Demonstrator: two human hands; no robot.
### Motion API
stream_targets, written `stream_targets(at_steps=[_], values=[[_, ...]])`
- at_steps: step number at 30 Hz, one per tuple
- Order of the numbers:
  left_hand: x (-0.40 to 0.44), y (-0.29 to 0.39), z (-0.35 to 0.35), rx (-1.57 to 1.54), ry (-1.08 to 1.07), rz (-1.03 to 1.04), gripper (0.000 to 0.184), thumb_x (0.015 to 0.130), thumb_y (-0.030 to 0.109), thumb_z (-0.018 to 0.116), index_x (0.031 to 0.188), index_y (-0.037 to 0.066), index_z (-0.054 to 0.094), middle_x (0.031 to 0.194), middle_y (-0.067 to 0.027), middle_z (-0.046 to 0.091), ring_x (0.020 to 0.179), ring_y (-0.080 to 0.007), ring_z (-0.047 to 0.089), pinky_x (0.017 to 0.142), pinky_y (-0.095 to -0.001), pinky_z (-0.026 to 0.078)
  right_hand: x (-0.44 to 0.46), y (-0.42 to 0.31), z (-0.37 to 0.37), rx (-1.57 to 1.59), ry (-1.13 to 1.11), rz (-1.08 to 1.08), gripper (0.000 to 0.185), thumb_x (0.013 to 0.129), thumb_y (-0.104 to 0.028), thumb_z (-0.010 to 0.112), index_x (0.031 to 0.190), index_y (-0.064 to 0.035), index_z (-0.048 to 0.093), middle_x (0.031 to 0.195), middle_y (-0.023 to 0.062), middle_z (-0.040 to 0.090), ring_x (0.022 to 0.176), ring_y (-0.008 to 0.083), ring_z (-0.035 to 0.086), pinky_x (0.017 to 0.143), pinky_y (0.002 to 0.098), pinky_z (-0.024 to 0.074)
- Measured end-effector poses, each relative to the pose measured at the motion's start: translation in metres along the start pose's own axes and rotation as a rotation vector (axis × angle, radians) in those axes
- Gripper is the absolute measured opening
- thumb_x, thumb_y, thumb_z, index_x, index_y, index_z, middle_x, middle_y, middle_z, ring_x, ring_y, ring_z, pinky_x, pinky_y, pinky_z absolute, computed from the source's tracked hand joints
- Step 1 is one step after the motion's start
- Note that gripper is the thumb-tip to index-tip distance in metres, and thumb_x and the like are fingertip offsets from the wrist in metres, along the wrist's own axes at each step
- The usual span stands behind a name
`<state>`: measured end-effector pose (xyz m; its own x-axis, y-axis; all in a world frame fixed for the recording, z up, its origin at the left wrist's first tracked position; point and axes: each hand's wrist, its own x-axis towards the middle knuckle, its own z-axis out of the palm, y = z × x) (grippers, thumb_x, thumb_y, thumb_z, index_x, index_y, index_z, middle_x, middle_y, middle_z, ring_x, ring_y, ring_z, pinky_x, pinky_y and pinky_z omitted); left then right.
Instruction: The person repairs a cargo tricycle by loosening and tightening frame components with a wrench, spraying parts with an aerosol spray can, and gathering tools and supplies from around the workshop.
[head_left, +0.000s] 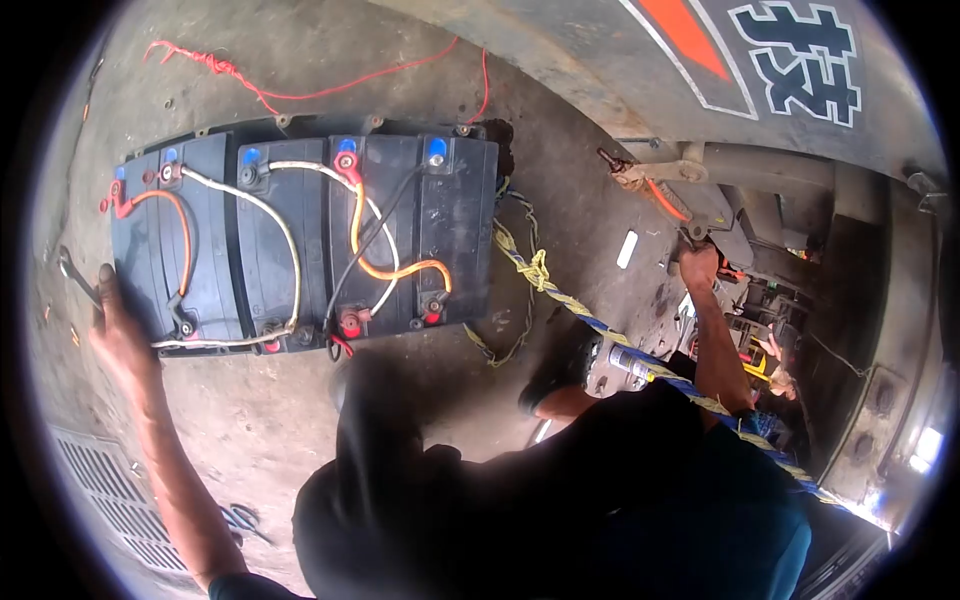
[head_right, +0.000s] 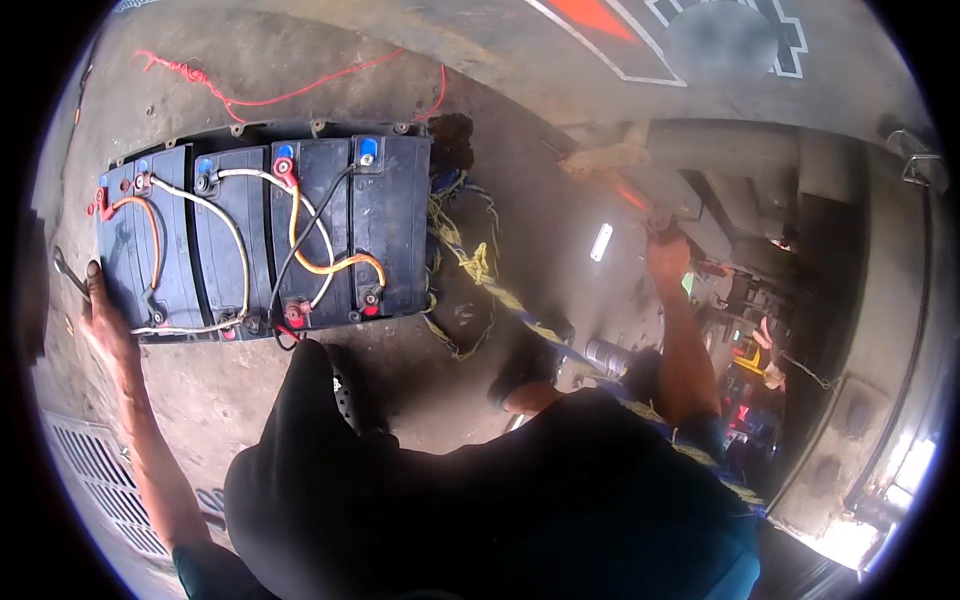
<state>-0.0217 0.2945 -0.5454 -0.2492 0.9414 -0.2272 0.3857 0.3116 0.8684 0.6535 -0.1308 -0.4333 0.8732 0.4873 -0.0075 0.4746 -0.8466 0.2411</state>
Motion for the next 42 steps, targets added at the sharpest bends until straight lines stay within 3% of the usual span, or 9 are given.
stream_targets(at_steps=[7,11,12,17,19,21,22,23,42], values=[[0.003,0.011,-0.006,0.315,-0.033,-0.073,0.057,0.095,0.044,0.054,0.117,-0.008,0.06,0.079,-0.0123,0.062,0.073,-0.0134,0.052,0.068,-0.0274,0.044,0.005,0.016,0.011,0.046,-0.012,0.049,0.039,0.081,-0.033,0.059,0.096,0.0025,0.067,0.103,0.0271,0.064,0.1,0.0436,0.06,0.087,0.0483,0.0477],[0.0,0.029,-0.015,0.57,0.041,0.331,0.046,0.098,0.037,0.051,0.123,-0.001,0.059,0.079,-0.0144,0.064,0.068,-0.0126,0.054,0.062,-0.0274,0.044,-0.001,-0.009,-0.004,0.037,-0.038,0.093,0.047,0.083,-0.04,0.058,0.099,0.0036,0.066,0.103,0.0274,0.063,0.1,0.0442,0.059,0.087,0.0479,0.0474],[-0.013,0.045,-0.01,0.433,-0.062,0.521,0.039,0.098,0.029,0.052,0.121,-0.002,0.059,0.074,-0.0127,0.062,0.063,-0.0123,0.052,0.059,-0.0281,0.044,-0.002,-0.005,-0.006,0.026,-0.042,0.089,0.048,0.084,-0.041,0.058,0.098,0.004,0.066,0.102,0.0275,0.064,0.1,0.0441,0.059,0.087,0.0478,0.0475],[-0.125,0.193,0.055,0.361,-1.125,0.047,0.034,0.09,0.027,0.057,0.104,-0.004,0.063,0.08,-0.0175,0.064,0.075,-0.0261,0.062,0.07,-0.0376,0.046,0.001,-0.024,-0.024,-0.038,-0.197,-0.024,0.049,0.085,-0.044,0.055,0.094,0.0029,0.067,0.097,0.0268,0.065,0.097,0.0429,0.061,0.084,0.047,0.048],[-0.162,0.166,0.105,0.31,-1.415,0.595,0.03,0.091,0.022,0.056,0.102,-0.005,0.06,0.071,-0.0132,0.059,0.063,-0.0187,0.056,0.061,-0.0375,0.045,-0.003,-0.02,-0.026,-0.017,-0.219,-0.044,0.05,0.085,-0.046,0.055,0.091,0.0018,0.069,0.094,0.0265,0.065,0.095,0.0428,0.062,0.083,0.0466,0.0481],[-0.219,0.147,0.159,0.098,-1.404,0.317,0.032,0.087,0.022,0.057,0.103,-0.005,0.059,0.074,-0.0185,0.061,0.068,-0.0296,0.062,0.067,-0.0418,0.048,-0.002,-0.033,-0.033,0.023,-0.212,0.017,0.045,0.081,-0.042,0.062,0.092,0.0012,0.07,0.089,0.0259,0.067,0.09,0.0397,0.064,0.081,0.043,0.0481],[-0.257,0.13,0.183,0.116,-1.03,0.557,0.026,0.086,0.017,0.054,0.101,-0.004,0.058,0.081,-0.0235,0.064,0.078,-0.0394,0.064,0.075,-0.0458,0.049,-0.004,-0.035,-0.035,0.035,-0.212,0.058,0.043,0.079,-0.04,0.066,0.092,0.0009,0.07,0.087,0.0256,0.067,0.088,0.0381,0.066,0.08,0.0411,0.0482],[-0.275,0.139,0.197,0.109,-1.08,0.25,0.024,0.086,0.017,0.052,0.099,-0.002,0.058,0.088,-0.027,0.065,0.088,-0.0448,0.061,0.082,-0.0493,0.048,-0.006,-0.029,-0.033,0.034,-0.166,0.053,0.042,0.079,-0.04,0.066,0.091,0.0007,0.071,0.086,0.0255,0.067,0.088,0.0378,0.066,0.08,0.0411,0.0481],[-0.299,0.114,0.297,0.104,-0.934,0.297,0.016,0.09,0.019,0.049,0.094,0.005,0.053,0.082,-0.0253,0.064,0.086,-0.0454,0.061,0.077,-0.0521,0.047,-0.016,-0.041,-0.036,0.054,-0.072,0.084,0.047,0.079,-0.043,0.066,0.095,0.002,0.069,0.09,0.0262,0.067,0.092,0.0377,0.065,0.083,0.0401,0.047]])
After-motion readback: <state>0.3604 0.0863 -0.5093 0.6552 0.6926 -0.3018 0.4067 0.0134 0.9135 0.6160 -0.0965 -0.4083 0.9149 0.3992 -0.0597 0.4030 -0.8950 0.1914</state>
